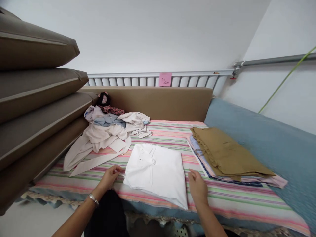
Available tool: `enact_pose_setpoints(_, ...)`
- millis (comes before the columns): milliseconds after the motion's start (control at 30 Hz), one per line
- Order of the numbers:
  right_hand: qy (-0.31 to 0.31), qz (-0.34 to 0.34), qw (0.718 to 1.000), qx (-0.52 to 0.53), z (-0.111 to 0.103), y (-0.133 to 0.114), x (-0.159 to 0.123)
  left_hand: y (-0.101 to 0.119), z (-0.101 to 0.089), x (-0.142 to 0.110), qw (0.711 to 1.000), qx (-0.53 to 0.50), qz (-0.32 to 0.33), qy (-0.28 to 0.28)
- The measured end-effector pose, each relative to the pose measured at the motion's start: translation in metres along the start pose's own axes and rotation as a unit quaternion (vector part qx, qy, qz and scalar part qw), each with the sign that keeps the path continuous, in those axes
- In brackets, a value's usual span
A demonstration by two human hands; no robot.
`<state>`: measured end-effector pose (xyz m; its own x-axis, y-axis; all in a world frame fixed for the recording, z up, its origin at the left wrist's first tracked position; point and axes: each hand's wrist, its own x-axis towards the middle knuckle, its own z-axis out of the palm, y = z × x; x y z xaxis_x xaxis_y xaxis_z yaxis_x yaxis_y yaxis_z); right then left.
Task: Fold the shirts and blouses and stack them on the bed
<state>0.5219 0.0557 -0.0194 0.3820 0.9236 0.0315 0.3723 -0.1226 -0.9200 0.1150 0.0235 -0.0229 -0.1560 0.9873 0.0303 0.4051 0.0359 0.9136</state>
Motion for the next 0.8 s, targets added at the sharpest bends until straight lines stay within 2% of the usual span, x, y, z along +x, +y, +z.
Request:
enact_pose_setpoints(67, 0.012, -0.131, 0.988, -0.075, 0.01, -0.015, -0.006, -0.006, 0.005, -0.001, 1.0, 0.005, 0.022, 0.004)
enact_pose_setpoints(167, -0.091, -0.29, 0.942, -0.144, 0.048, -0.044, -0.023, -0.007, 0.016, 0.006, 0.999, 0.017, 0.047, -0.003)
enact_pose_setpoints(233, -0.152, -0.345, 0.907, -0.188, 0.079, -0.057, -0.034, -0.004, 0.021, 0.013, 0.998, 0.031, 0.059, -0.011)
enact_pose_setpoints(333, -0.204, -0.345, 0.885, -0.236, 0.115, -0.059, -0.04, -0.001, 0.026, 0.021, 0.996, 0.052, 0.073, -0.022)
enact_pose_setpoints(433, -0.228, -0.318, 0.886, -0.249, 0.131, -0.047, -0.037, -0.003, 0.027, 0.025, 0.995, 0.068, 0.074, -0.026)
enact_pose_setpoints(567, -0.214, -0.293, 0.908, -0.207, 0.135, -0.032, -0.031, -0.011, 0.029, 0.03, 0.996, 0.065, 0.059, -0.026)
enact_pose_setpoints(800, -0.219, -0.232, 0.946, -0.052, 0.131, -0.021, -0.026, -0.019, 0.027, 0.034, 0.999, 0.032, 0.024, -0.033)
